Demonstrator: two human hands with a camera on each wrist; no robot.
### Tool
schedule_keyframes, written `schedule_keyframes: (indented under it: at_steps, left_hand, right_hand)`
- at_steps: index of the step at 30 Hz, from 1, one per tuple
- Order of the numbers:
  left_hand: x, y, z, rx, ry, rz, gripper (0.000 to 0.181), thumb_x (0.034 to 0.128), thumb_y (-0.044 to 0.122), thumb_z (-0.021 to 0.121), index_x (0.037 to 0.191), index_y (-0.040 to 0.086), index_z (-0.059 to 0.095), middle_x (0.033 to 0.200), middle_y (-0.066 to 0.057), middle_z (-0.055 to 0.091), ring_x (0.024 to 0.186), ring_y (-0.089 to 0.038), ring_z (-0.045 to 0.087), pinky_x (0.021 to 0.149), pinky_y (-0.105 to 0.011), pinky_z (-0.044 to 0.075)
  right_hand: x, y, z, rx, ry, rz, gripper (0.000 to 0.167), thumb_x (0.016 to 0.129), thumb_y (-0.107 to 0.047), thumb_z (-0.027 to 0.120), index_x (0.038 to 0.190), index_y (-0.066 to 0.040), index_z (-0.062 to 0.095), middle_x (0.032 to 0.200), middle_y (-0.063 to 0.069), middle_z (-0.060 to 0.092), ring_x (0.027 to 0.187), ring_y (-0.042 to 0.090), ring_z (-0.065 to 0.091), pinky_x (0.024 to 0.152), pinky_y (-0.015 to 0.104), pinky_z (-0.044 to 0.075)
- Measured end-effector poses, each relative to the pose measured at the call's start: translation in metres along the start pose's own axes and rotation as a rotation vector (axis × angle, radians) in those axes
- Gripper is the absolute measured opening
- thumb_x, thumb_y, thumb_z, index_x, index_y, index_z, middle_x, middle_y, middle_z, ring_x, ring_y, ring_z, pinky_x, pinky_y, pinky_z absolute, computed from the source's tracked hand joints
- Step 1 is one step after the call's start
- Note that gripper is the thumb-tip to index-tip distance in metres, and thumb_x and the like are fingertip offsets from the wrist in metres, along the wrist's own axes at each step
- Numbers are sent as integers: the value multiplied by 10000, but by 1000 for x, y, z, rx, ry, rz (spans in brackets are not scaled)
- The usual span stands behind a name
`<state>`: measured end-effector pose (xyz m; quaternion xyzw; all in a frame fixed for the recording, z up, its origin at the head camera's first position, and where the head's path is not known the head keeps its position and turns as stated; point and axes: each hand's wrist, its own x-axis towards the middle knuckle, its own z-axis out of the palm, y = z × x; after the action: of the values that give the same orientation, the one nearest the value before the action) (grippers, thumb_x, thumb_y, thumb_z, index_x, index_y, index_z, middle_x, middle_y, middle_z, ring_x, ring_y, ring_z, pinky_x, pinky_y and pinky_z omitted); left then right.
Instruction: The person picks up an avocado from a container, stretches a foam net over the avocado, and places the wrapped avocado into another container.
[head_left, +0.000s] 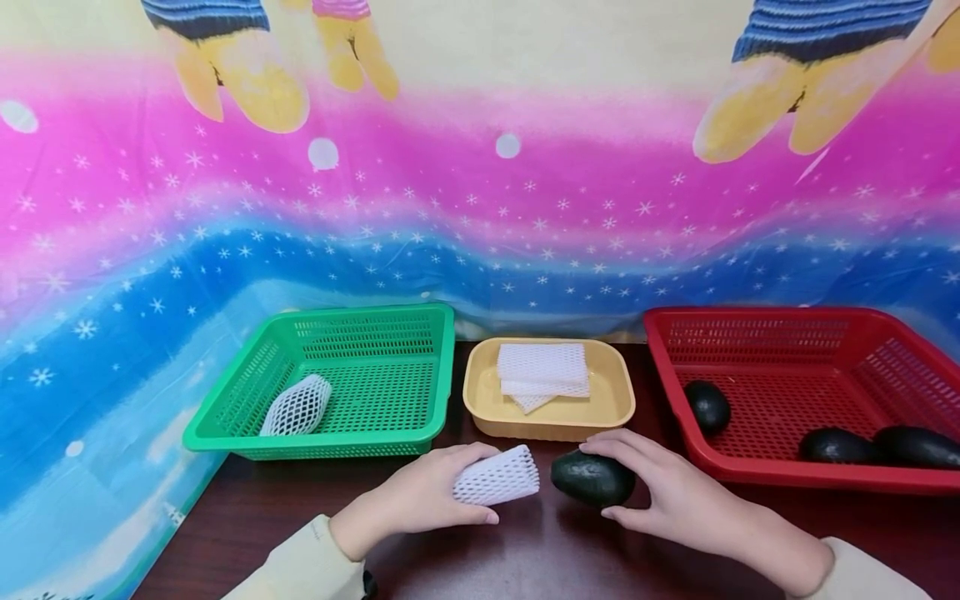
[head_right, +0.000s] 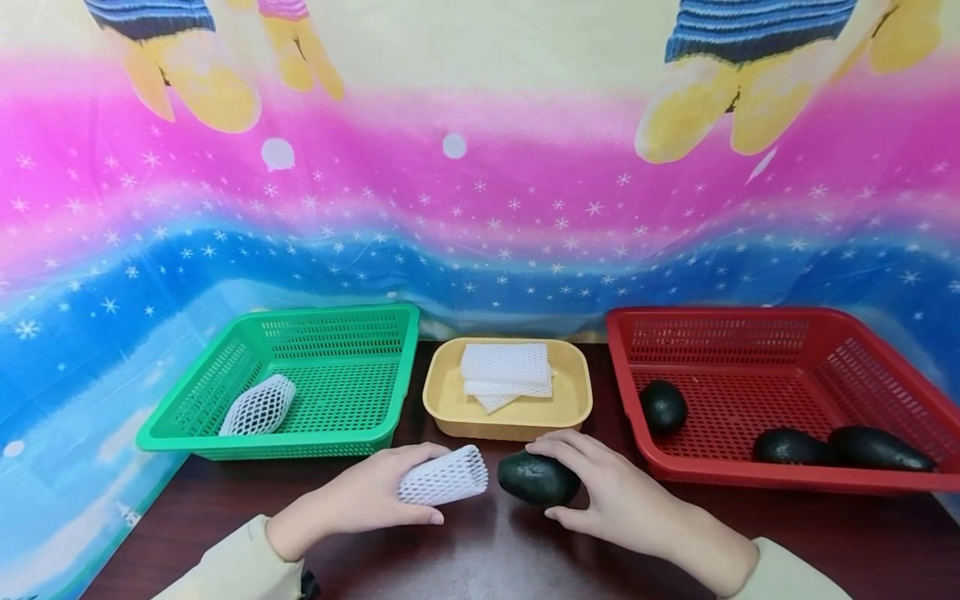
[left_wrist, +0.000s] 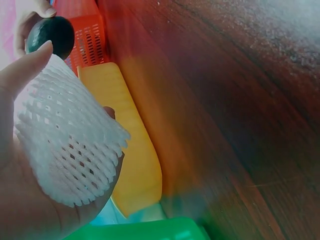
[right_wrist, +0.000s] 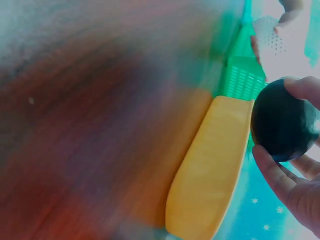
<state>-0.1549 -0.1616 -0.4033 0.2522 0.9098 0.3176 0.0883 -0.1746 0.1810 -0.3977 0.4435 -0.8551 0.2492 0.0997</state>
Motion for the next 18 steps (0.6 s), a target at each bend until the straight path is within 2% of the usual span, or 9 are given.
schedule_keyframes:
  at_steps: [6, 18]
  left_hand:
    - [4, 3, 0, 13, -9, 13, 641, 814, 426, 863, 1367, 254, 588, 1174, 70, 653, 987, -47, 598, 830, -296, 515]
    - [20, 16, 6, 67, -32, 40, 644, 830, 455, 841, 1388, 275, 574, 1213, 98, 637, 1000, -31, 589, 840, -269, 506]
  right_hand:
    - [5, -3, -4, -16, 9, 0, 747, 740, -230, 929, 1392, -274, 566, 1334, -76, 565, 1150, 132, 600, 867, 347, 573]
    - [14, -7, -5, -3, 6, -24, 769, 745, -190, 929, 1413, -255, 554, 1341, -49, 571, 1172, 158, 589, 889, 367, 566]
